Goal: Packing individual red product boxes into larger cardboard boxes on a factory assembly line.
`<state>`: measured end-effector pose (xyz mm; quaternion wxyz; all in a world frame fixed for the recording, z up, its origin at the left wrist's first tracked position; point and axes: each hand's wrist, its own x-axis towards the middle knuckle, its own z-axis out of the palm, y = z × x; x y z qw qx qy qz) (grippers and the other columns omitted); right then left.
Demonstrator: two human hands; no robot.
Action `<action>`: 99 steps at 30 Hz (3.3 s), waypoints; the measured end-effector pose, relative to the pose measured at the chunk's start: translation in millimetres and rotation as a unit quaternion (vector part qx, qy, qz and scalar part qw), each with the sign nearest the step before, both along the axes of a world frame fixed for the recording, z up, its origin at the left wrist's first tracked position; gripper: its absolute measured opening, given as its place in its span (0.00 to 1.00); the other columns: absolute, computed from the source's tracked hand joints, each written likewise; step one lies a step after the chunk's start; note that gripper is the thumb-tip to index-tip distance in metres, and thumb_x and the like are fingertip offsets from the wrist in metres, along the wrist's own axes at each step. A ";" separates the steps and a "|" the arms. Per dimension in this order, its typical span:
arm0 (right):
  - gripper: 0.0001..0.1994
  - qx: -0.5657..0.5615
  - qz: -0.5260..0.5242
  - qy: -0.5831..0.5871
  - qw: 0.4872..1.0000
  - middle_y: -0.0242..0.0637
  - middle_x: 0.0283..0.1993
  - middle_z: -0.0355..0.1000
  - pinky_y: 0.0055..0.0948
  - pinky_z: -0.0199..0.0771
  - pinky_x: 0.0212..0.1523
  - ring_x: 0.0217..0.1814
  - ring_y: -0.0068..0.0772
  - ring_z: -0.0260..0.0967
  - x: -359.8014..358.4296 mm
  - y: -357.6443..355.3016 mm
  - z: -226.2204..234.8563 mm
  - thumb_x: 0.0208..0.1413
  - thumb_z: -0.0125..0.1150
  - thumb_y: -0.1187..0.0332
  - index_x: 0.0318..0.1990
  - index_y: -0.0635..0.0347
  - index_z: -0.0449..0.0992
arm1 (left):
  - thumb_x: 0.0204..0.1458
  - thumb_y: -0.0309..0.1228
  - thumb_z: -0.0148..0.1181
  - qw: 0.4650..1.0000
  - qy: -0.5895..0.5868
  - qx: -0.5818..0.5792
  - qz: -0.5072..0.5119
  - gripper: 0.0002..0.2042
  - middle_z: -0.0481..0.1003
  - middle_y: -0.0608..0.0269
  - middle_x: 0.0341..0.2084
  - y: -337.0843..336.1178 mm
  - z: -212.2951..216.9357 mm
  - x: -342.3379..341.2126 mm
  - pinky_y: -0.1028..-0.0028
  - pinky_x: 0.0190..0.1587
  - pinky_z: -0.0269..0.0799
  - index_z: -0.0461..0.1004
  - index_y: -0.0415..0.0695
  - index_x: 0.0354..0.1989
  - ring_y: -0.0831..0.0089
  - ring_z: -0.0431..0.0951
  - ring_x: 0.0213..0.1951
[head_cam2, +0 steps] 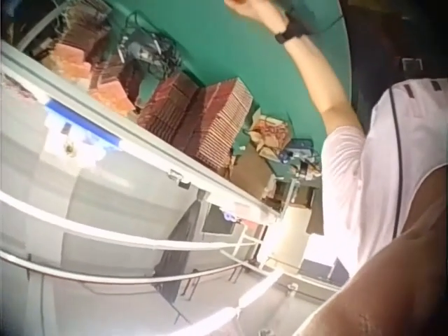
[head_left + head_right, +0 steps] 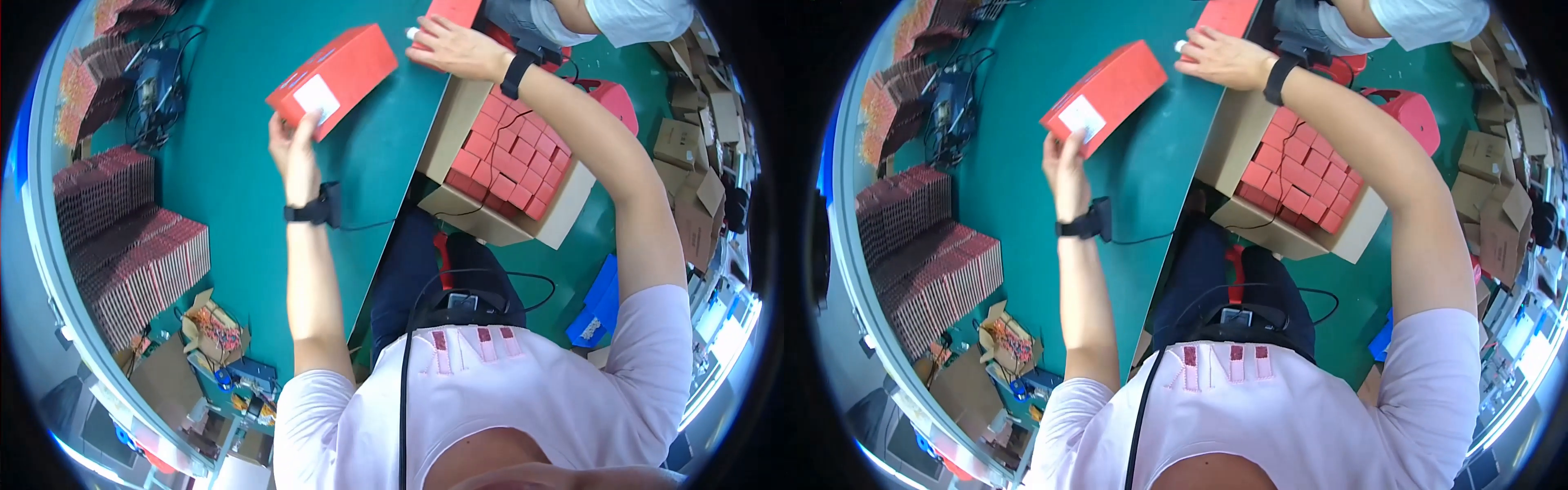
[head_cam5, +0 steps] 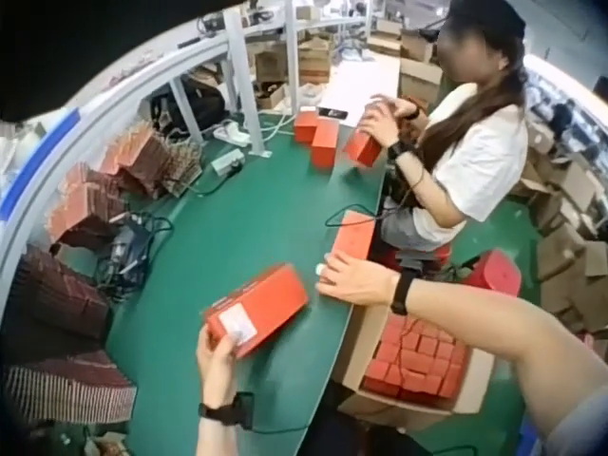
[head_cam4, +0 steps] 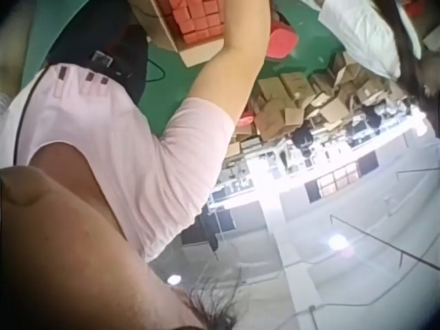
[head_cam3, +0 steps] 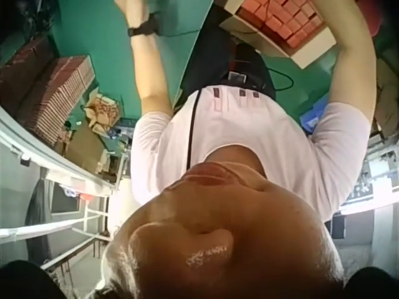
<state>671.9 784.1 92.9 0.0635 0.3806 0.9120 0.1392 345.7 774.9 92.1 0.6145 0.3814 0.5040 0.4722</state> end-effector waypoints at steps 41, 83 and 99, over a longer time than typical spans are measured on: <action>0.36 -0.105 -0.232 0.332 0.909 0.56 0.48 0.66 0.40 0.71 0.50 0.48 0.53 0.68 -164.3 -95.0 95.9 0.42 0.65 0.66 0.60 0.73 0.59 | 0.36 0.36 0.76 0.796 0.441 0.289 -0.296 0.49 0.58 0.43 0.62 -8.8 86.8 -122.3 0.63 0.62 0.61 0.52 0.44 0.69 0.52 0.61 0.63; 0.39 -0.295 -0.496 0.562 0.593 0.46 0.60 0.62 0.36 0.65 0.60 0.61 0.48 0.62 79.6 -460.2 -176.9 0.40 0.66 0.67 0.64 0.59 0.60 | 0.33 0.45 0.76 0.538 0.467 0.185 -0.677 0.42 0.72 0.45 0.52 -175.3 -190.0 242.5 0.63 0.57 0.68 0.68 0.35 0.57 0.54 0.73 0.54; 0.41 -0.242 -0.580 0.389 0.673 0.55 0.61 0.54 0.41 0.73 0.51 0.60 0.54 0.63 -14.7 -447.4 -231.1 0.44 0.69 0.66 0.65 0.62 0.53 | 0.31 0.34 0.76 0.549 0.403 0.292 -0.671 0.34 0.72 0.54 0.48 -190.8 -182.5 208.4 0.61 0.54 0.70 0.69 0.43 0.51 0.51 0.70 0.52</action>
